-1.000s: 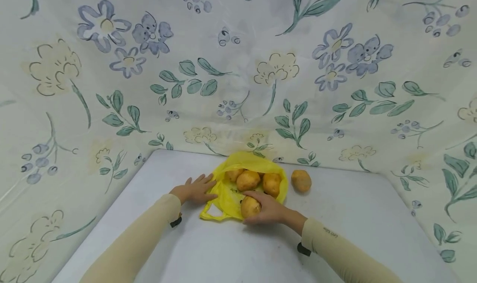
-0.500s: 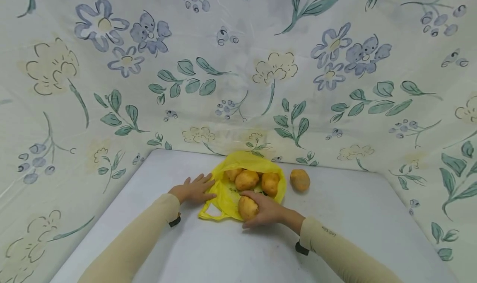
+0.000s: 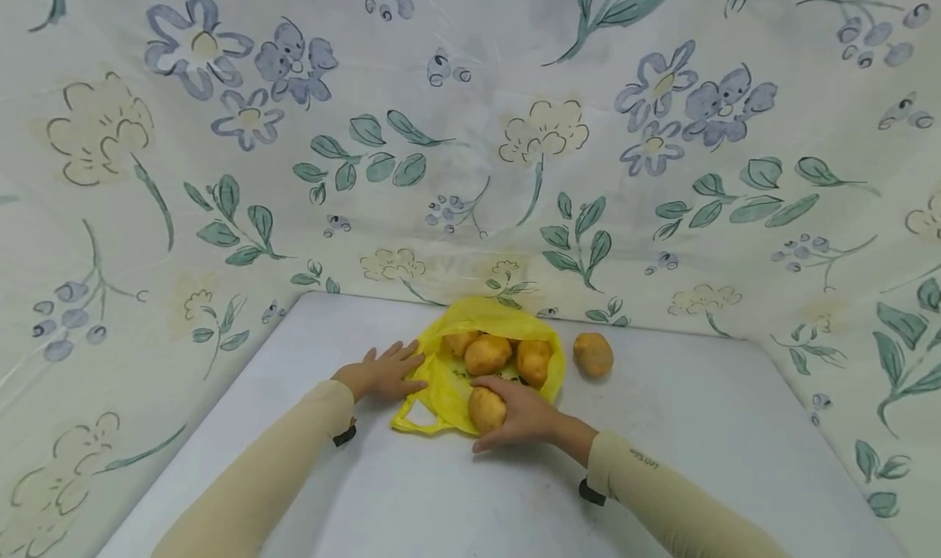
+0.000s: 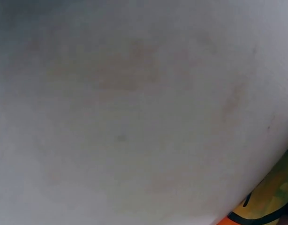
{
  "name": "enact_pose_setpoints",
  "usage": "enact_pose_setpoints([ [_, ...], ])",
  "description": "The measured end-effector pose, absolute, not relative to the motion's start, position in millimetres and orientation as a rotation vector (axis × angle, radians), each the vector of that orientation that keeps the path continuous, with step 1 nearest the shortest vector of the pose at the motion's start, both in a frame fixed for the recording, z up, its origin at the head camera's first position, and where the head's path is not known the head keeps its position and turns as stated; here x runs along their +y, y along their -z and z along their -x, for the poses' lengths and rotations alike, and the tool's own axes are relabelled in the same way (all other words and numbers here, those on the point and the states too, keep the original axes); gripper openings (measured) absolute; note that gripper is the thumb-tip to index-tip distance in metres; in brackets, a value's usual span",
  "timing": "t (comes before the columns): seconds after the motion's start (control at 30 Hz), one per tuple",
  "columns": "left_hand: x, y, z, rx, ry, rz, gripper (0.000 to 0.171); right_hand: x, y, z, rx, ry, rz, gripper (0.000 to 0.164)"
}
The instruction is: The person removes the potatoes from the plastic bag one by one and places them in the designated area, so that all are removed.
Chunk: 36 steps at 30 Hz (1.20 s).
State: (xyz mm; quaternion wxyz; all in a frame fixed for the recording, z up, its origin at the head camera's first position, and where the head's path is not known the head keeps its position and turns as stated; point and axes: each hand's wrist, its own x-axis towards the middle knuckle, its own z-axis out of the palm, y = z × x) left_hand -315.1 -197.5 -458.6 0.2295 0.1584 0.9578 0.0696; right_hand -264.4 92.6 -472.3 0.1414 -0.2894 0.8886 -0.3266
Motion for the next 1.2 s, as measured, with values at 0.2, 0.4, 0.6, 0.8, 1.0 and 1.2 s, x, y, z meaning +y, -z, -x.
enact_pose_setpoints([
  [0.2, -198, 460, 314, 2.632, -0.196, -0.437, 0.074, 91, 475, 263, 2.600, 0.876, 0.855, 0.094],
  [0.4, -196, 462, 314, 2.644, -0.196, -0.438, 0.073, 89, 475, 261, 2.648, 0.796, 0.875, 0.090],
  [0.6, -195, 462, 316, 2.644, -0.189, -0.446, 0.074, 90, 467, 261, 2.619, 0.888, 0.876, 0.086],
  [0.8, -195, 458, 317, 2.647, -0.179, -0.448, 0.073, 87, 456, 266, 2.573, 0.963, 0.909, 0.082],
  [1.0, -195, 456, 316, 2.640, -0.193, -0.434, 0.072, 84, 446, 269, 2.513, 1.055, 0.836, 0.082],
  [1.2, -195, 456, 315, 2.643, -0.196, -0.436, 0.071, 85, 435, 267, 2.505, 1.087, 0.788, 0.084],
])
